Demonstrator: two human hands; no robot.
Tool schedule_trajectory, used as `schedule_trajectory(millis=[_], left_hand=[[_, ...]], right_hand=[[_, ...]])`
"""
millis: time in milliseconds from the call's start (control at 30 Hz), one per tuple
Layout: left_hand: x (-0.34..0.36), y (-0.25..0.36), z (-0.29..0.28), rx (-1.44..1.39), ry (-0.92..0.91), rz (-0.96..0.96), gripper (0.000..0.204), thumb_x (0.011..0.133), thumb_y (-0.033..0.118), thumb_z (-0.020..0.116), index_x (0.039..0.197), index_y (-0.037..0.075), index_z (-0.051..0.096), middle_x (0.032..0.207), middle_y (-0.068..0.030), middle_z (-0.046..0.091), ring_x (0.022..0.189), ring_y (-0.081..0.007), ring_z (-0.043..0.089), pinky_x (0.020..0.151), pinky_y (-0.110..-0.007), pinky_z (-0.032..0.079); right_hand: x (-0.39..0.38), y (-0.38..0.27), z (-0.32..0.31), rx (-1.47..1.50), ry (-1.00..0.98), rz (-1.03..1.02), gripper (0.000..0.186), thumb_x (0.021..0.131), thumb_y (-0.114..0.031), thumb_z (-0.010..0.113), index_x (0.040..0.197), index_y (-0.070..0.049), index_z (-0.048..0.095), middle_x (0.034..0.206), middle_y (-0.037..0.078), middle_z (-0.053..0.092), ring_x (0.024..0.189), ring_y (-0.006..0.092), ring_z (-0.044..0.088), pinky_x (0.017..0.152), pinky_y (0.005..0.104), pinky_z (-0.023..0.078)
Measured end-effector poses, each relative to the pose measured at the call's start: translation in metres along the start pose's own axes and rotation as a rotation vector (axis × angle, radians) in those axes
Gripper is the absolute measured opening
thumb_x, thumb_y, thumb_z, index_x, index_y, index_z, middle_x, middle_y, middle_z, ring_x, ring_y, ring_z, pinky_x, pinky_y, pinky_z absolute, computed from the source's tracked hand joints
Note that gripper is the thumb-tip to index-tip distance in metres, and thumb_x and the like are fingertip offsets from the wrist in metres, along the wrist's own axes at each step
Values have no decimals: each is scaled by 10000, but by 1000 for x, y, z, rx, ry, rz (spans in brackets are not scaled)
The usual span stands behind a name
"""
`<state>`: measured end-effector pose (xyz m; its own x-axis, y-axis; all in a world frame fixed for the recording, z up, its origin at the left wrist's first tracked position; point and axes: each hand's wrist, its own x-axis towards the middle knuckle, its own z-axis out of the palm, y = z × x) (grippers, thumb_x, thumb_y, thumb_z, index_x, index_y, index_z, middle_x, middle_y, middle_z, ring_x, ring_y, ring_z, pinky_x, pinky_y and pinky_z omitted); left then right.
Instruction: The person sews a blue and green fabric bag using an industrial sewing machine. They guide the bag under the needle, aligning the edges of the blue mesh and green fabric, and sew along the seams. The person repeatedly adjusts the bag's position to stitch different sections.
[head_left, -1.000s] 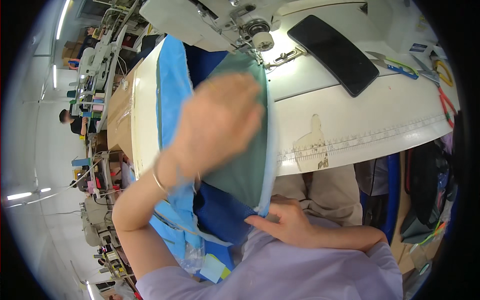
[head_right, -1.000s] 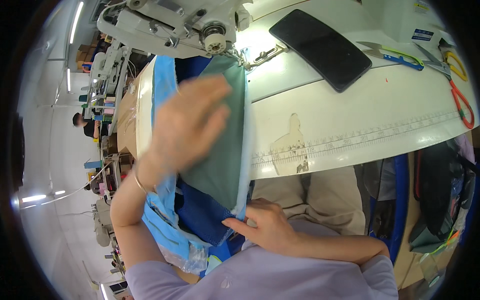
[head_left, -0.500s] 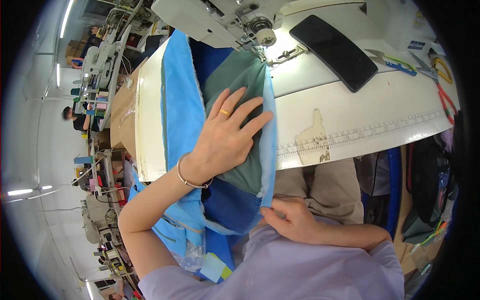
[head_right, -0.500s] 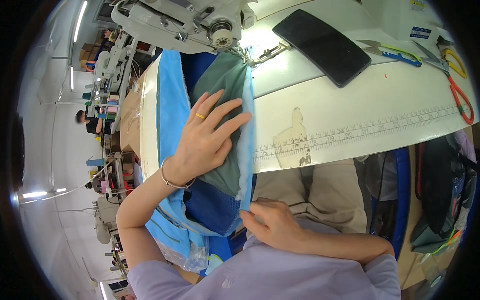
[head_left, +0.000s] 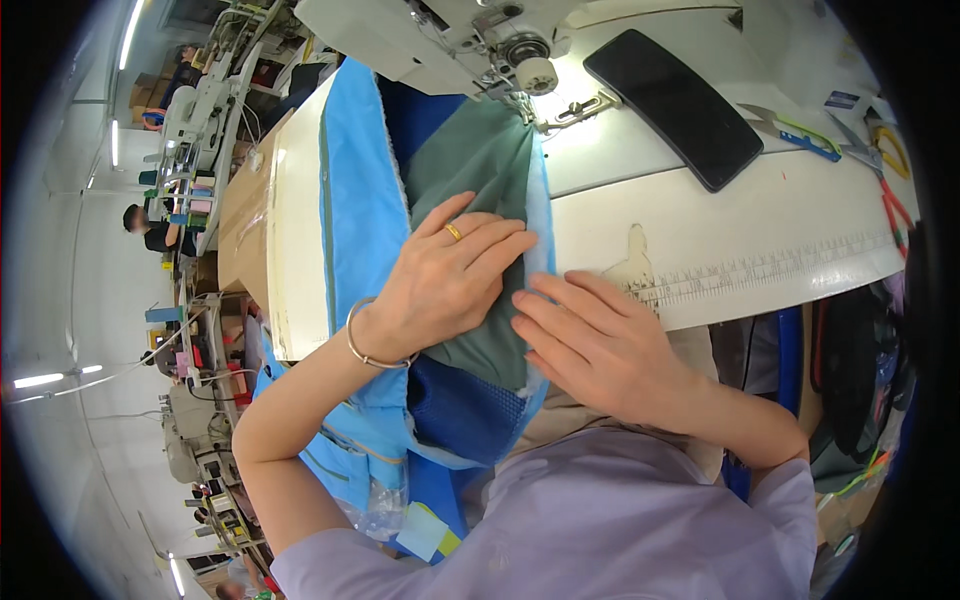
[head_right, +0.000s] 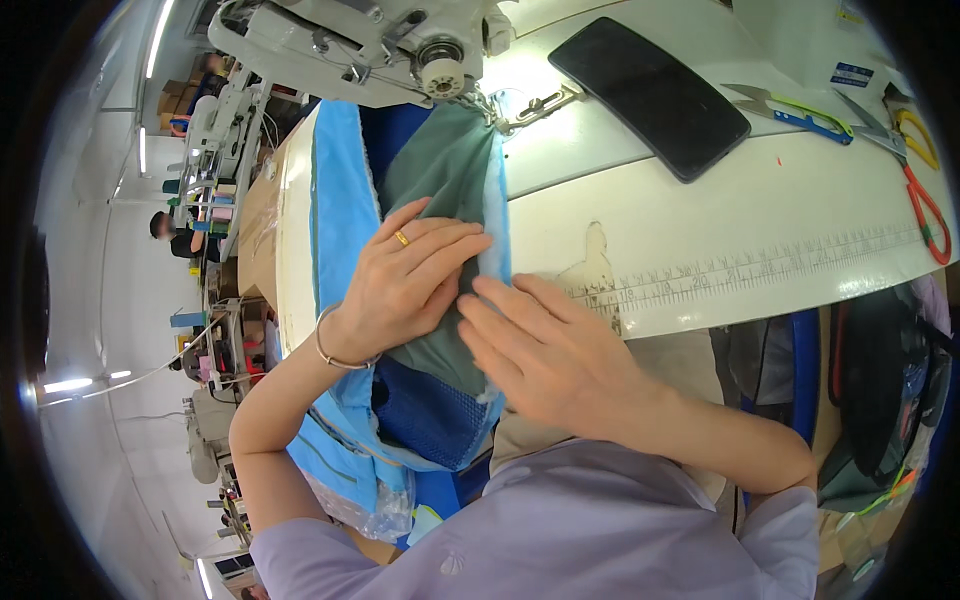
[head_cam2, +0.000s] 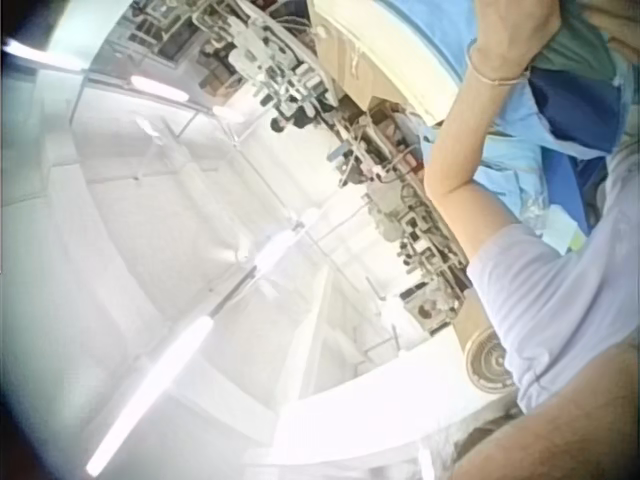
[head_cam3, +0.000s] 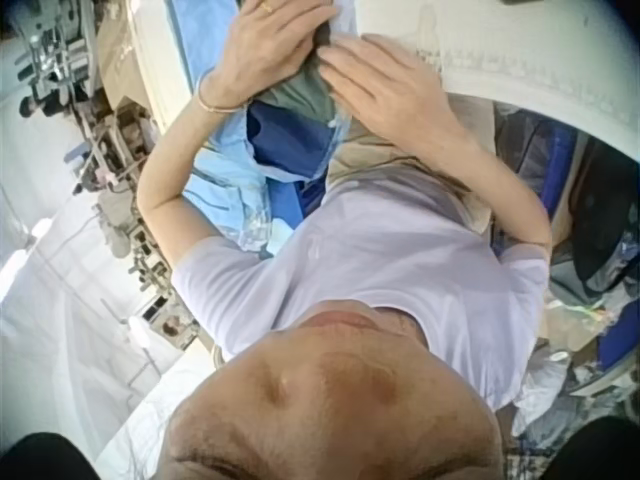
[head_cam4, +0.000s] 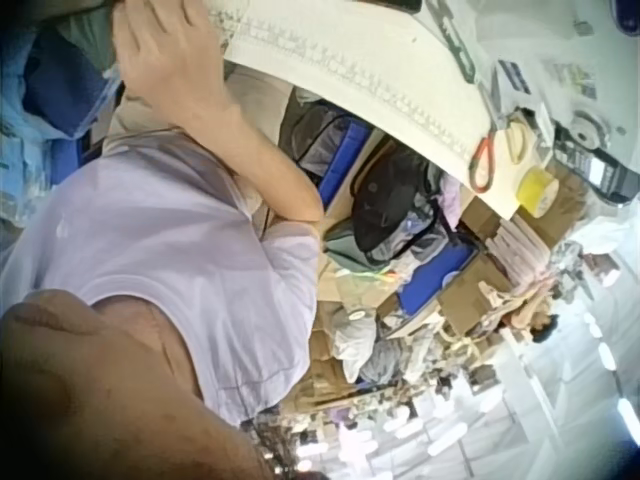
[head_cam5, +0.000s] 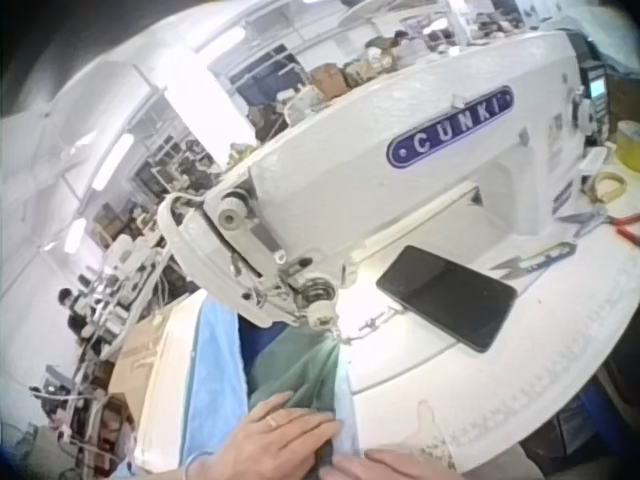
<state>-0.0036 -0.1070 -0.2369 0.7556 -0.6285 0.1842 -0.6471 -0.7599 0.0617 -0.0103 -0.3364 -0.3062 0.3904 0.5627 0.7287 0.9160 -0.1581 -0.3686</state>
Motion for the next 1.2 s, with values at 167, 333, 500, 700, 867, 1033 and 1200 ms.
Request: schedule_trajectory(millis=[167, 333, 500, 700, 867, 1033, 1200], left_hand=[[1, 21, -22, -75, -31, -162, 321, 825, 86, 780, 1134, 78, 696, 1094, -75, 698, 1144, -291, 660, 1187, -563, 363], [-13, 13, -11, -159, -130, -258, 325, 788, 218, 870, 1027, 113, 676, 1034, -64, 679, 1205, -291, 631, 1218, -595, 302], [-26, 3, -5, -162, -105, -180, 237, 814, 187, 856, 937, 110, 669, 993, -43, 682, 1211, -291, 630, 1217, -591, 307], [-9, 18, -5, -125, -28, -364, 190, 886, 213, 794, 828, 97, 655, 896, -44, 692, 1073, -289, 669, 1173, -565, 352], [10, 14, 3, -24, -15, -423, 274, 854, 250, 803, 723, 93, 620, 695, -22, 648, 858, -263, 645, 1127, -576, 369], [4, 14, 8, -1, 29, -405, 224, 833, 198, 795, 719, 94, 632, 669, 3, 642, 848, -246, 647, 1156, -592, 330], [-2, 13, 7, -45, 64, -389, 227, 800, 184, 784, 698, 89, 604, 694, -38, 655, 867, -284, 655, 1120, -653, 361]], right_hand=[[-9, 3, 6, -69, -121, -25, 348, 859, -179, 734, 1117, 53, 706, 1188, 173, 674, 1215, 311, 609, 1068, 455, 483], [-6, 3, 4, -53, -121, -14, 360, 853, -179, 733, 1126, 53, 701, 1186, 165, 668, 1211, 302, 606, 1069, 444, 480], [-5, 3, 3, -43, -137, -19, 363, 853, -179, 732, 1133, 50, 699, 1192, 153, 664, 1221, 295, 600, 1070, 437, 480], [-7, 3, 3, -48, -153, -12, 342, 872, -179, 728, 1134, 40, 701, 1214, 149, 672, 1239, 291, 599, 1076, 441, 480], [-7, 3, 4, -64, -135, -18, 306, 885, -167, 720, 1123, 26, 709, 1201, 140, 686, 1233, 283, 610, 1077, 443, 483], [-8, 3, 8, -67, -112, -7, 298, 882, -161, 718, 1114, 26, 710, 1181, 133, 694, 1210, 283, 625, 1070, 443, 490], [-7, 1, 5, -49, -112, 2, 301, 882, -161, 716, 1109, 36, 703, 1178, 147, 692, 1203, 292, 632, 1066, 452, 495]])
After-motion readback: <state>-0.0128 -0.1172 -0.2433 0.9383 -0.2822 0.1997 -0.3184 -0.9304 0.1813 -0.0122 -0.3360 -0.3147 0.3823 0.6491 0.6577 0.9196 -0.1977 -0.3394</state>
